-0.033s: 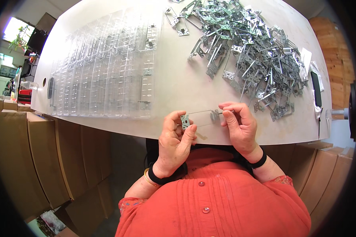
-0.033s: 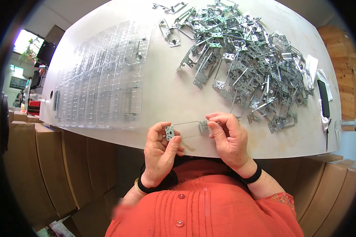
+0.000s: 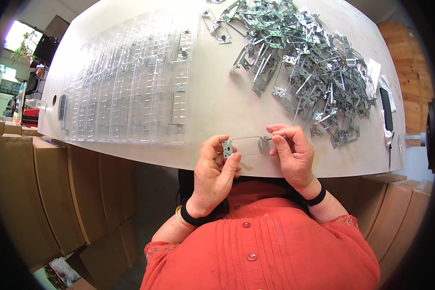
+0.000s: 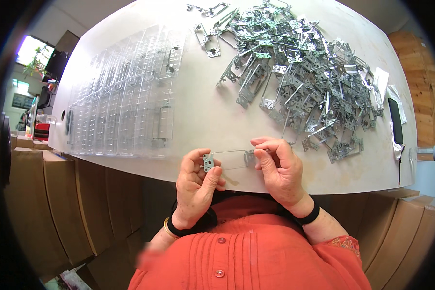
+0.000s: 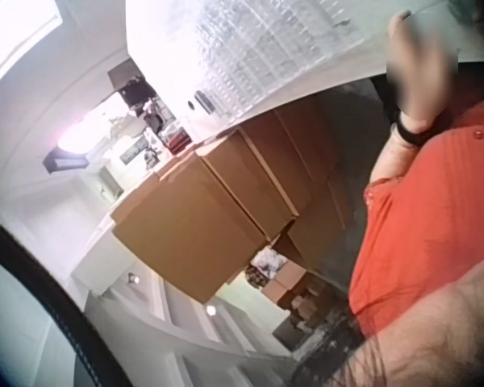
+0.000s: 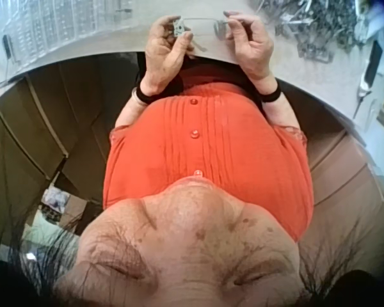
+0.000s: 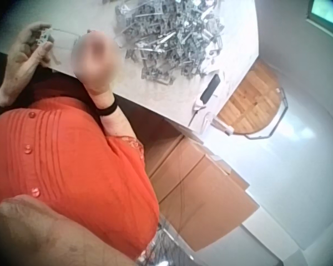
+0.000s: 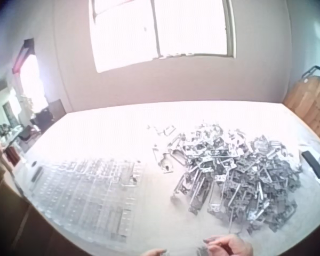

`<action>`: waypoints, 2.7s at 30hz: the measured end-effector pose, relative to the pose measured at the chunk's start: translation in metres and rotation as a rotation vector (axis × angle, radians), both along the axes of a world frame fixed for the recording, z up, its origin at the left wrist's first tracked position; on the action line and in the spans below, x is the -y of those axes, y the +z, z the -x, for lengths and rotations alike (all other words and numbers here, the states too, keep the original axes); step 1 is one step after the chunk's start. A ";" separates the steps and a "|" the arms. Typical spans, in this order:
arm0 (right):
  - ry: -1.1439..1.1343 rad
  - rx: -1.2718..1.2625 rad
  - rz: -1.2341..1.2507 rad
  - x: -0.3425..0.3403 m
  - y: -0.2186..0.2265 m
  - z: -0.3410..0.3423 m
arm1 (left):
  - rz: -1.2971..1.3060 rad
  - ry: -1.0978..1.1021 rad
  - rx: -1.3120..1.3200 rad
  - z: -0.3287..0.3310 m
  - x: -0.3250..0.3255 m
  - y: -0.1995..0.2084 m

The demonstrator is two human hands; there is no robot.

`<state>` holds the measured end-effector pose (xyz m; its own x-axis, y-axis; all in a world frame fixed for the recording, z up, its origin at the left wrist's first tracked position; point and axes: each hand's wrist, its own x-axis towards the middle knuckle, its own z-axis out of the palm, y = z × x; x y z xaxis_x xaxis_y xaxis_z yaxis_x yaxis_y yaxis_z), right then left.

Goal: The person assembles small metal hardware components by hand, inserting a thin metal pin into a bracket and placing the finished unit into a clear plastic tray. The person repeats this process with multiple components from a pile on the table.

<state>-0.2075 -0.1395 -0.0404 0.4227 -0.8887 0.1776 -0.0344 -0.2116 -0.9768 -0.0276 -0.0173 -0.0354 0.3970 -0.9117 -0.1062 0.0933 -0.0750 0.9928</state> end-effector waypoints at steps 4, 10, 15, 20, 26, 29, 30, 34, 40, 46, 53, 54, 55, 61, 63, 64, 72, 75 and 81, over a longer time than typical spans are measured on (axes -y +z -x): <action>0.075 -0.002 -0.052 0.001 0.003 0.003 | -0.032 -0.072 0.003 -0.001 0.008 0.010; 0.150 -0.121 0.002 0.003 0.003 0.010 | 0.008 -0.005 0.299 -0.003 0.026 0.014; 0.184 -0.107 0.010 0.003 0.007 0.010 | 0.076 0.063 0.393 0.004 0.032 0.007; 0.159 -0.028 -0.117 0.002 0.005 0.010 | 0.115 0.058 0.621 0.018 0.033 0.014; 0.020 -0.012 0.060 0.001 -0.004 0.008 | 0.198 0.039 0.740 0.020 0.036 0.004; -0.026 -0.113 0.199 0.002 0.000 0.009 | 0.176 0.074 0.764 0.015 0.036 0.006; -0.046 -0.155 0.270 0.002 0.002 0.008 | 0.166 0.087 0.778 0.013 0.036 0.006; -0.075 -0.283 0.402 0.003 0.008 0.000 | 0.236 0.118 0.923 0.012 0.036 0.011; -0.030 -0.312 0.402 0.002 0.012 -0.003 | 0.195 0.080 0.990 0.027 0.031 0.010; -0.028 -0.317 0.426 -0.001 0.010 -0.003 | 0.173 0.073 0.988 0.018 0.028 0.003; -0.039 -0.263 0.312 -0.001 0.003 -0.001 | 0.179 0.095 1.044 0.019 0.028 0.000; -0.050 -0.232 0.265 -0.002 -0.002 -0.001 | 0.156 0.088 1.025 0.019 0.028 0.004; -0.046 -0.233 0.258 -0.002 -0.003 -0.001 | 0.166 0.110 1.023 0.019 0.028 0.003; -0.060 -0.221 0.220 0.000 -0.006 0.006 | 0.141 0.047 1.059 0.025 0.027 0.010; -0.071 -0.174 0.193 0.000 -0.007 0.005 | 0.137 0.034 1.086 0.027 0.028 0.009; -0.075 -0.147 0.179 0.000 -0.007 0.004 | 0.136 0.033 1.104 0.027 0.028 0.006; -0.104 -0.007 0.144 0.000 -0.009 0.006 | 0.191 0.081 1.093 0.024 0.027 0.003; -0.118 0.018 0.192 0.001 -0.011 0.007 | 0.197 0.089 1.018 0.023 0.023 0.005; -0.091 0.045 0.115 0.001 -0.010 0.005 | 0.153 0.046 0.824 0.020 0.013 0.007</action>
